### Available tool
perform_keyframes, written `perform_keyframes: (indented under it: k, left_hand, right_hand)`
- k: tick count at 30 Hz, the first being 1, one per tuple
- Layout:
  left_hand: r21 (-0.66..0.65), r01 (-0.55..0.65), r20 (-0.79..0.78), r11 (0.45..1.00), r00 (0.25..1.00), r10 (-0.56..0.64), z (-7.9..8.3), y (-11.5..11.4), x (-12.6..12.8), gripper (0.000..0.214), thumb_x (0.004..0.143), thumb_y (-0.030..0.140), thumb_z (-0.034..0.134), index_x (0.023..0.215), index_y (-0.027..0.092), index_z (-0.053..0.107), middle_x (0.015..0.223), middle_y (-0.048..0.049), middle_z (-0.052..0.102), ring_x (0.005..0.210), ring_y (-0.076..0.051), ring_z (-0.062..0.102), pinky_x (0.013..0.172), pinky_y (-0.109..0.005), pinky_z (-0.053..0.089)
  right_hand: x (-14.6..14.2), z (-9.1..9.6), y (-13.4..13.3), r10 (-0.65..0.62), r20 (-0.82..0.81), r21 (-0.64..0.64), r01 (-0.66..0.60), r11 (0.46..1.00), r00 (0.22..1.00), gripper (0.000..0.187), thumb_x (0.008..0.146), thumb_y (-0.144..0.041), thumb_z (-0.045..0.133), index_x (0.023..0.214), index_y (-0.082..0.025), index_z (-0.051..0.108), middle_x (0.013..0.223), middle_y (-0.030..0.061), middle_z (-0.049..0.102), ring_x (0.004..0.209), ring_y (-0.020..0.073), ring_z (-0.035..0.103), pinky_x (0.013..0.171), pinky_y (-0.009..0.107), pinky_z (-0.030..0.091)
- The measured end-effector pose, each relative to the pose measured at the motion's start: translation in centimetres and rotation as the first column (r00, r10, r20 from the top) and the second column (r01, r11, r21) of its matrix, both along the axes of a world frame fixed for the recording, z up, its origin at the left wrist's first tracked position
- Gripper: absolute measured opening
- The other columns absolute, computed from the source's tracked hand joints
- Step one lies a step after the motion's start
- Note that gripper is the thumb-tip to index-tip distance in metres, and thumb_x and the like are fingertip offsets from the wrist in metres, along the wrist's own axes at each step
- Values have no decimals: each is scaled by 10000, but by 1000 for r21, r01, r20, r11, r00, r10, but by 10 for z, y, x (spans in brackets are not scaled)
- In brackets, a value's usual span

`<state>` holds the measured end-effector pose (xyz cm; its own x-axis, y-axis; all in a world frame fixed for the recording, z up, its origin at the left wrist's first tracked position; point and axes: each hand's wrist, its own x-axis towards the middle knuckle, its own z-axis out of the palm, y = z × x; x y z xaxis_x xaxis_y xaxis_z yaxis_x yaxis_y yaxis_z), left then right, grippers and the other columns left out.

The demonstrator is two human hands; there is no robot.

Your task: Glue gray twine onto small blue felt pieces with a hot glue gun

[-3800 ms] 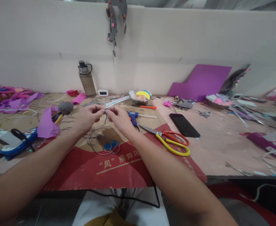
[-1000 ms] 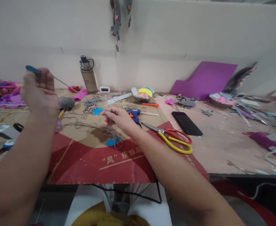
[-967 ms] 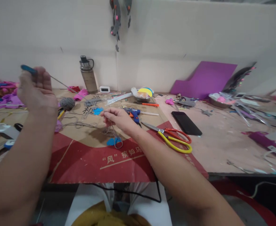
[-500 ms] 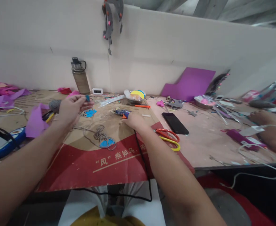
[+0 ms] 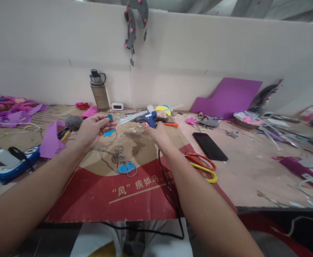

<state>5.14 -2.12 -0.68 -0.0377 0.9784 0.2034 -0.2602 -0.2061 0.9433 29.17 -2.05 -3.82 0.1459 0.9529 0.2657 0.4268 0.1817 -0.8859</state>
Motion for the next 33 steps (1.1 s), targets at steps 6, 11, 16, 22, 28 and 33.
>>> perform_keyframes:
  k: [6, 11, 16, 22, 28, 33]
  left_hand:
    - [-9, -20, 9, 1000, 1000, 20, 0, -1, 0, 33, 801, 93, 638, 821, 108, 617, 745, -46, 686, 670, -133, 710, 684, -250, 589]
    - [23, -44, 5, 999, 999, 43, 1, 1, 1, 45, 806, 77, 617, 843, 102, 621, 771, -71, 704, 696, -150, 719, 709, -273, 595]
    - [36, -110, 0, 993, 994, 110, 4, 0, 1, 57, 786, 68, 627, 810, 110, 595, 725, -51, 692, 687, -157, 719, 732, -310, 603]
    - [48, -123, -23, 991, 992, 124, 2, 1, -3, 94, 774, 83, 649, 813, 124, 574, 690, -38, 679, 671, -166, 720, 665, -280, 600]
    - [106, -117, -64, 987, 990, 124, -1, 3, -4, 132, 768, 117, 683, 839, 143, 575, 708, -43, 695, 669, -174, 721, 635, -280, 599]
    - [132, -116, -122, 984, 984, 133, 1, 0, -1, 154, 760, 125, 700, 854, 152, 581, 702, -40, 692, 681, -191, 725, 632, -289, 602]
  right_hand:
    - [-27, 26, -22, 182, -540, -33, -237, 971, 822, 324, 610, -205, 621, 894, -220, 465, 841, -4, 591, 628, 96, 491, 543, 232, 415]
    - [-40, 28, -34, 276, -546, 91, -271, 958, 791, 332, 668, -213, 597, 937, -246, 405, 750, -43, 583, 554, 92, 443, 477, 233, 317]
    - [-43, 28, -42, 289, -286, 222, -230, 947, 914, 321, 729, -189, 568, 1019, -253, 446, 798, -31, 583, 641, 126, 496, 594, 280, 408]
    - [-45, 24, -49, 334, -39, 309, -306, 900, 942, 224, 895, -366, 522, 1092, -260, 520, 997, 55, 633, 852, 203, 562, 763, 366, 465]
    - [-47, 23, -49, 307, 89, 314, -319, 894, 948, 269, 902, -355, 520, 1152, -256, 527, 1024, 76, 639, 936, 243, 574, 878, 431, 455]
    - [-47, 24, -52, 253, 180, 333, -301, 894, 951, 284, 916, -330, 501, 1187, -249, 519, 1094, 88, 646, 988, 254, 588, 937, 454, 441]
